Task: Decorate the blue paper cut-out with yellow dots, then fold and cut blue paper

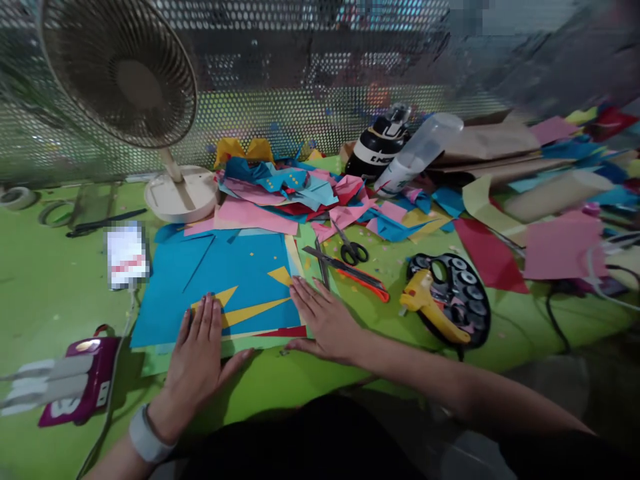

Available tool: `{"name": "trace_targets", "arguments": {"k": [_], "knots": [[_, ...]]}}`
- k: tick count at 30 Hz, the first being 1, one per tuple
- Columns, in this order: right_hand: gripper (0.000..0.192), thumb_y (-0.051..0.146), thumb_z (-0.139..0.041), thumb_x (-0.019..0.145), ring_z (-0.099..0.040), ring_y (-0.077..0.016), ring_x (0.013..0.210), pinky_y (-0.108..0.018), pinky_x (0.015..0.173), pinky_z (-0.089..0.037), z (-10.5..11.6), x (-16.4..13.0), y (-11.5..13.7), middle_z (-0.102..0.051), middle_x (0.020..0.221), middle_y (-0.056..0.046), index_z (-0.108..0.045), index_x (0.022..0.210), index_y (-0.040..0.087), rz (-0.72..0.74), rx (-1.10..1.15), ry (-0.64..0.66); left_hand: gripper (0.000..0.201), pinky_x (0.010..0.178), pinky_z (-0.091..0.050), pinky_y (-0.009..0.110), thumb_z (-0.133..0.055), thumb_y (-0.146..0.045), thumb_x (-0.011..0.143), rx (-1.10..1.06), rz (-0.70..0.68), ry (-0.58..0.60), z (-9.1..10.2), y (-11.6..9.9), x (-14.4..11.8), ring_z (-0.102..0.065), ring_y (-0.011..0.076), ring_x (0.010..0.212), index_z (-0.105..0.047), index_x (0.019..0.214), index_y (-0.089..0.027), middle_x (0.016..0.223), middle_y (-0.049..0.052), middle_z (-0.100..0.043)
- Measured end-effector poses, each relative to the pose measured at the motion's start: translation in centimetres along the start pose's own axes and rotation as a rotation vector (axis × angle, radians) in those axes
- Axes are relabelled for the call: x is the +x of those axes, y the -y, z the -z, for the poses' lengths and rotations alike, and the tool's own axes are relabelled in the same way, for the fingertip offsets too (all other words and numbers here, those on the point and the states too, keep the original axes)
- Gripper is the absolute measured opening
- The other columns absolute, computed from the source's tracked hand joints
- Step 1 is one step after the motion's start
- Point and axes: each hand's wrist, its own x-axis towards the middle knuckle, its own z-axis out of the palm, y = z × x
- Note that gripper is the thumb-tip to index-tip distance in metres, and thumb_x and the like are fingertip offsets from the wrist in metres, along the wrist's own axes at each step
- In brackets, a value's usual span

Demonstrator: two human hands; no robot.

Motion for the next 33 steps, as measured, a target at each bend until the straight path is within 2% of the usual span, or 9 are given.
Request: {"name": "trace_targets", "arguments": {"k": [5, 8, 11, 14, 18, 23, 27, 29, 33], "knots": [[0.097, 0.074, -0.024, 0.085, -0.023, -0.0336, 0.141, -0.053, 0.114, -0.020, -0.1, 0.1, -0.2, -0.028, 0.149, -0.024, -0.032, 0.142, -0.003, 0.026, -0.041, 0.010, 0.097, 0.111, -0.022, 0.054, -0.031, -0.073, 0.082, 0.032, 0.015, -0.045, 0.6, 0.1, 0.2, -0.036, 0.0367, 0.135, -0.022, 0.147, -0.001, 0.142, 0.027, -0.042], [0.094, 0.071, -0.031, 0.086, -0.023, -0.0342, 0.141, -0.054, 0.113, -0.019, -0.3, 0.1, -0.1, -0.028, 0.148, -0.026, -0.032, 0.142, -0.004, 0.030, -0.060, 0.004, 0.099, 0.112, -0.017, 0.055, -0.032, -0.074, 0.081, 0.031, 0.031, -0.101, 0.9, -2.4, 2.5, -0.030, 0.0365, 0.138, -0.021, 0.146, 0.000, 0.143, 0.027, -0.041], [0.092, 0.065, -0.044, 0.083, -0.022, -0.0353, 0.141, -0.055, 0.114, -0.015, -0.5, 0.0, -0.2, -0.026, 0.149, -0.027, -0.031, 0.142, -0.004, 0.051, -0.060, 0.022, 0.096, 0.115, -0.016, 0.050, -0.029, -0.074, 0.081, -0.044, -0.118, -0.069, 0.2, -5.5, 4.9, -0.023, 0.0312, 0.141, -0.025, 0.146, -0.003, 0.148, 0.022, -0.035], [0.090, 0.058, -0.050, 0.081, -0.020, -0.0362, 0.141, -0.056, 0.114, -0.013, -0.6, -0.1, -0.3, -0.025, 0.149, -0.028, -0.031, 0.142, -0.005, 0.060, -0.060, 0.026, 0.095, 0.114, -0.020, 0.047, -0.026, -0.075, 0.082, -0.110, -0.173, -0.021, -1.1, -6.6, 5.9, -0.026, 0.0294, 0.140, -0.031, 0.143, -0.001, 0.146, 0.023, -0.039], [0.087, 0.063, -0.040, 0.086, -0.022, -0.0350, 0.141, -0.055, 0.113, -0.016, -0.6, -0.1, -0.2, -0.028, 0.148, -0.027, -0.033, 0.141, -0.004, 0.059, -0.080, -0.018, 0.095, 0.114, -0.021, 0.047, -0.028, -0.074, 0.082, -0.120, -0.166, 0.027, -1.6, -4.9, 4.7, -0.023, 0.0297, 0.142, -0.031, 0.143, -0.002, 0.149, 0.022, -0.034], [0.089, 0.070, -0.026, 0.088, -0.027, -0.0330, 0.139, -0.055, 0.113, -0.019, -0.3, 0.0, -0.1, -0.031, 0.147, -0.024, -0.037, 0.140, -0.001, 0.049, -0.079, -0.016, 0.098, 0.113, -0.023, 0.046, -0.034, -0.075, 0.080, -0.071, -0.168, 0.052, -0.1, -1.5, 2.0, -0.023, 0.0327, 0.141, -0.029, 0.143, 0.001, 0.149, 0.025, -0.032], [0.086, 0.069, -0.023, 0.089, -0.033, -0.0328, 0.137, -0.054, 0.111, -0.024, 0.2, 0.2, -0.4, -0.037, 0.145, -0.023, -0.043, 0.137, 0.000, 0.055, -0.092, -0.016, 0.101, 0.114, -0.019, 0.047, -0.040, -0.074, 0.078, -0.024, -0.109, 0.015, 0.4, 0.7, 0.0, -0.025, 0.0328, 0.140, -0.024, 0.146, -0.001, 0.148, 0.024, -0.034], [0.078, 0.063, -0.026, 0.092, -0.041, -0.0323, 0.132, -0.053, 0.109, -0.028, 0.6, 0.5, -0.6, -0.044, 0.140, -0.023, -0.048, 0.133, 0.001, 0.060, -0.098, -0.041, 0.100, 0.115, -0.015, 0.047, -0.041, -0.074, 0.078, 0.003, -0.073, 0.011, 0.5, 1.7, -0.7, -0.027, 0.0322, 0.140, -0.021, 0.147, -0.004, 0.148, 0.022, -0.034], [0.042, 0.036, -0.037, 0.098, -0.056, -0.0263, 0.116, -0.045, 0.106, -0.034, 1.9, 2.5, -0.7, -0.063, 0.122, -0.017, -0.062, 0.117, 0.008, 0.096, -0.098, -0.158, 0.094, 0.115, -0.014, 0.047, -0.038, -0.072, 0.081, 0.008, -0.073, 0.047, 1.1, 2.8, -0.7, -0.031, 0.0300, 0.138, -0.018, 0.149, -0.010, 0.148, 0.019, -0.036]]}}
